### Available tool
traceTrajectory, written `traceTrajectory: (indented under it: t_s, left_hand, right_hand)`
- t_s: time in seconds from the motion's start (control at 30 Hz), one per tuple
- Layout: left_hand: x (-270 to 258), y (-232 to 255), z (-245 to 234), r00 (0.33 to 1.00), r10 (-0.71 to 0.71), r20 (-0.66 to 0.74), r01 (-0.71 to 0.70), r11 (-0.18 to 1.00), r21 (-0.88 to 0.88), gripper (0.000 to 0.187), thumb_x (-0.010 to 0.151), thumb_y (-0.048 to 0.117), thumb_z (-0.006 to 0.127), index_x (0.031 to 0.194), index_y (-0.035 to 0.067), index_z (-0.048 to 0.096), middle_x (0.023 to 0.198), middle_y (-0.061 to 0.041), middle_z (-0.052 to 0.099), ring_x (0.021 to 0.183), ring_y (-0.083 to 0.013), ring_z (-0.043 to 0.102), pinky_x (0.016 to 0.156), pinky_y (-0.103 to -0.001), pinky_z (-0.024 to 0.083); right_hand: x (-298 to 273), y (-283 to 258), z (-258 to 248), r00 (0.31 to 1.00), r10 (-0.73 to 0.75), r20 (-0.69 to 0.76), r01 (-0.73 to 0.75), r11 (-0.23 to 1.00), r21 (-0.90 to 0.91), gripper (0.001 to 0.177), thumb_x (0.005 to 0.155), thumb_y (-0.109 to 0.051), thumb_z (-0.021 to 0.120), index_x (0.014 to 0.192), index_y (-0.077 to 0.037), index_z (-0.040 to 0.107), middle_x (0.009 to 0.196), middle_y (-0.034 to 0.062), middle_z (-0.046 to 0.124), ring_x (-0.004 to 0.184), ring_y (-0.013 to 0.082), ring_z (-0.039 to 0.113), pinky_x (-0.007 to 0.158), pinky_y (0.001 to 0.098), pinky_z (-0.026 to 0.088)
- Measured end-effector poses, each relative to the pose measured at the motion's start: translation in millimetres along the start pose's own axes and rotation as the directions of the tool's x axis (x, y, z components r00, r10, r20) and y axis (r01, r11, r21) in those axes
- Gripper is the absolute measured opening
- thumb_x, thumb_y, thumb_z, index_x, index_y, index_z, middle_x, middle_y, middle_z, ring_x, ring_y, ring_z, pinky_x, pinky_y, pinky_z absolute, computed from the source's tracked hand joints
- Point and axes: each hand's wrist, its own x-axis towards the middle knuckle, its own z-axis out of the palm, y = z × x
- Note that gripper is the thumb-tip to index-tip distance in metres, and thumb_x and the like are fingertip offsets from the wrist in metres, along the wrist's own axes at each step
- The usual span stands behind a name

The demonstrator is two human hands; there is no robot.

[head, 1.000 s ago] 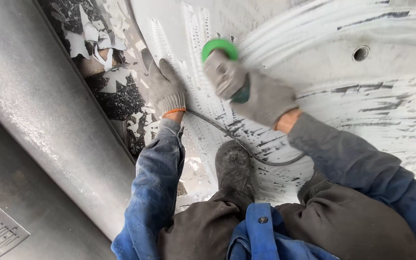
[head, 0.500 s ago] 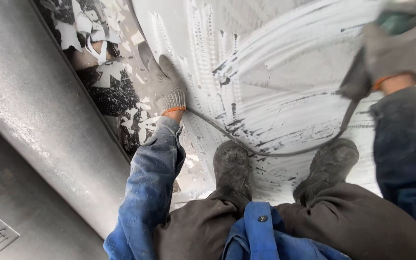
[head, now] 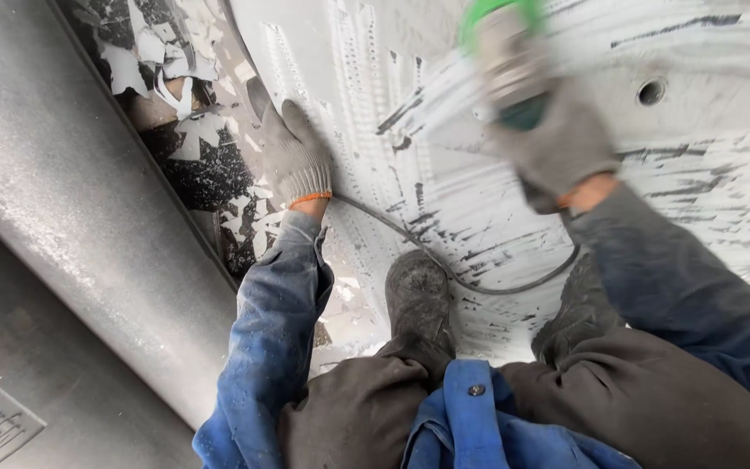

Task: Using an electric angle grinder to remove coating or rust from an industrial metal component.

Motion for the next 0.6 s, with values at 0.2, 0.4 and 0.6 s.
traceTrajectory:
  t_s: [0.2, 0.4, 0.6]
  left_hand:
    - [2.0, -5.5, 2.2, 0.971, -0.232, 0.053, 0.229, 0.971, 0.066, 0.057, 0.107, 0.048, 0.034, 0.129, 0.006, 0.066, 0.097, -0.021, 0.078, 0.08, -0.0369, 0.078, 0.068, -0.048, 0.064]
    - [0.4, -7.8, 4.1, 1.0, 0.006, -0.019, -0.006, 1.0, 0.01, 0.057, 0.113, 0.048, 0.036, 0.127, 0.001, 0.066, 0.106, -0.025, 0.077, 0.089, -0.0391, 0.077, 0.075, -0.049, 0.063]
    - [7.9, -7.1, 6.9, 0.998, -0.056, 0.011, 0.056, 0.998, -0.007, 0.057, 0.11, 0.047, 0.036, 0.13, 0.0, 0.062, 0.106, -0.026, 0.076, 0.088, -0.0412, 0.077, 0.075, -0.05, 0.062]
  right_hand:
    - [65.6, 227.3, -45.6, 0.896, -0.236, -0.376, 0.135, 0.952, -0.276, 0.027, 0.115, -0.034, 0.066, 0.122, -0.008, 0.064, 0.103, 0.0114, 0.062, 0.083, 0.026, 0.062, 0.072, 0.0434, 0.059]
    - [18.0, 35.7, -2.1, 0.903, -0.041, -0.428, -0.003, 0.995, -0.101, 0.075, 0.104, -0.063, 0.077, 0.132, 0.004, 0.057, 0.11, 0.0116, 0.069, 0.093, 0.0238, 0.071, 0.072, 0.042, 0.063]
    - [13.7, -73.5, 37.1, 0.987, -0.16, 0.029, 0.163, 0.976, -0.142, 0.067, 0.089, -0.057, 0.072, 0.127, -0.003, 0.059, 0.09, 0.0092, 0.07, 0.061, 0.0219, 0.067, 0.054, 0.0376, 0.057]
